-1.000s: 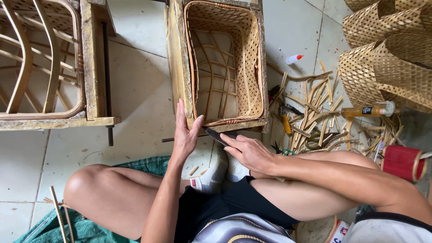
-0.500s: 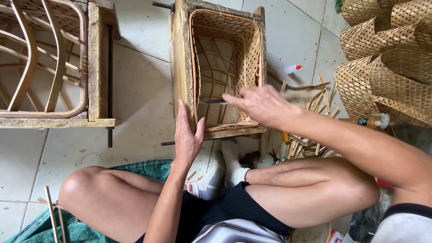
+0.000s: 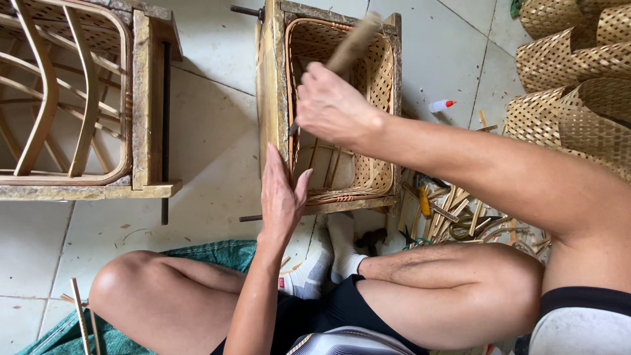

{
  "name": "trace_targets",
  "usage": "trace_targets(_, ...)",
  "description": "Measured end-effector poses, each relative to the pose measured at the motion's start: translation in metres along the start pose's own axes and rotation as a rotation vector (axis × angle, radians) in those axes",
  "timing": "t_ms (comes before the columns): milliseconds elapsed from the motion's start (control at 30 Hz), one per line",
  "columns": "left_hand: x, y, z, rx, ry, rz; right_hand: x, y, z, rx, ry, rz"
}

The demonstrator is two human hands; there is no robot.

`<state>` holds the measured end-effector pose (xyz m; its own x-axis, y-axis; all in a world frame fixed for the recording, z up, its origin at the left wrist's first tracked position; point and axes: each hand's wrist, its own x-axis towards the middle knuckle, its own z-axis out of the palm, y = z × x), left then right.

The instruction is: The person assembles a rectangular woven basket by fitting bamboo strips into a wooden mold. They use a hammer to tap the strips into place, pliers to adjust the frame, and a glue bottle to apply adhesive along the edges. The basket is rotated and repositioned multiple times during the process.

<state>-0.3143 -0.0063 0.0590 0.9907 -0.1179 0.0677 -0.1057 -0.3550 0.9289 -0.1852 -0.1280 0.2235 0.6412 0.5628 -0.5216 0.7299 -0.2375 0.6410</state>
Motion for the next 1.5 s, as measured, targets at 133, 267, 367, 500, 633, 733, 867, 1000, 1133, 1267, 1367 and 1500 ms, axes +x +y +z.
trace_targets(133,0.012,-0.003,0.008,0.168,0.029,0.034,0.043,0.000,-0.012,0.082,-0.017,-0.156)
trace_targets(267,0.020,-0.004,0.014,0.054,0.019,-0.032,0.080,0.012,-0.010,0.002,0.100,-0.166)
trace_targets(367,0.018,-0.005,0.013,0.038,-0.015,-0.097,0.090,0.020,-0.001,0.032,0.198,-0.186)
trace_targets(500,0.014,-0.004,0.009,0.034,-0.020,-0.091,0.056,0.029,0.029,-0.111,0.247,-0.077)
trace_targets(633,0.015,0.000,0.007,0.186,-0.021,-0.049,-0.058,0.047,0.081,0.248,0.539,0.337)
trace_targets(733,0.025,0.006,0.014,0.329,0.019,0.024,-0.130,0.027,0.109,0.939,0.186,0.612)
trace_targets(867,0.076,0.006,0.041,0.279,0.002,-0.064,-0.181,-0.021,0.128,1.254,0.182,0.780)
trace_targets(1000,0.096,-0.004,0.054,0.327,-0.035,-0.149,-0.196,-0.062,0.148,1.709,0.164,0.998)
trace_targets(1133,0.093,-0.006,0.058,0.328,-0.169,-0.384,-0.206,-0.090,0.176,1.990,0.187,1.154)
trace_targets(1267,0.088,0.003,0.067,0.624,0.064,0.037,-0.213,-0.115,0.197,2.109,0.001,1.167)
trace_targets(1367,0.082,0.015,0.099,0.490,0.113,0.337,-0.215,-0.128,0.208,2.158,0.108,1.212)
trace_targets(1500,0.066,0.041,0.185,-0.111,-0.236,-0.075,-0.219,-0.134,0.225,2.166,0.431,1.351)
